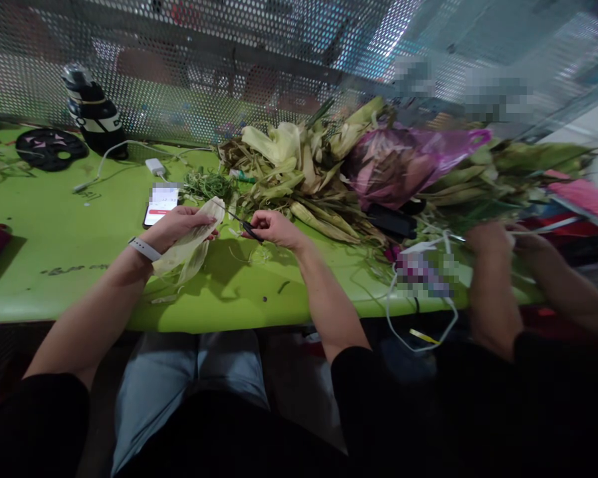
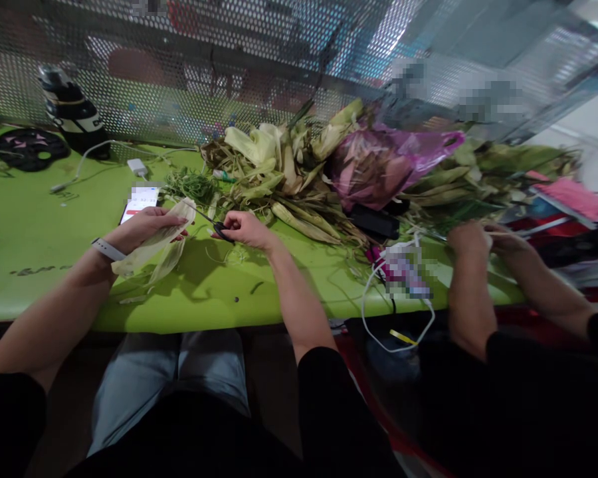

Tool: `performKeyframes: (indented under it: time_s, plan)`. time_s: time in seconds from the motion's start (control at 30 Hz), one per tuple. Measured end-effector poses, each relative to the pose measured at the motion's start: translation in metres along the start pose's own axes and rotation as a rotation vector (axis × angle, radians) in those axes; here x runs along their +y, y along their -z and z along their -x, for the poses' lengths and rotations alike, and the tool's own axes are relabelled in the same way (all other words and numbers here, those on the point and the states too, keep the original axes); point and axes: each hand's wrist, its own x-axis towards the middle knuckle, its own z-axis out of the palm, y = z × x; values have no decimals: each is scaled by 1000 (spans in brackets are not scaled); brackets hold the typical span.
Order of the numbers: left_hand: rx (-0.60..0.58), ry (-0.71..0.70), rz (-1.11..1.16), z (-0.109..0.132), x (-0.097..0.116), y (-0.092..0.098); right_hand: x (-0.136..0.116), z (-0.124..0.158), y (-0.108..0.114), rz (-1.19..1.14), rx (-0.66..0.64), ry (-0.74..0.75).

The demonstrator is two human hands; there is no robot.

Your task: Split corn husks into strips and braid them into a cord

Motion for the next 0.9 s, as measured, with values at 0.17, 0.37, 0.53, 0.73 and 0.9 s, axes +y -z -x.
performKeyframes:
  time_s: [0.17, 0.37, 0.53, 0.73, 0.9]
  plan:
    - [-20, -4, 15, -1, -1, 0, 2, 0, 2, 7, -1, 4]
    - [2, 21, 7, 0, 0, -1, -4, 3, 1, 21, 16, -2]
    - [-1, 14, -10, -2, -1, 0, -4, 2, -1, -15, 21, -8]
    - [1, 17, -49, -1, -1, 1, -3, 0, -5, -76, -1, -34]
    - [-71, 3, -50, -5, -7, 3, -4, 1, -5, -87, -16, -44]
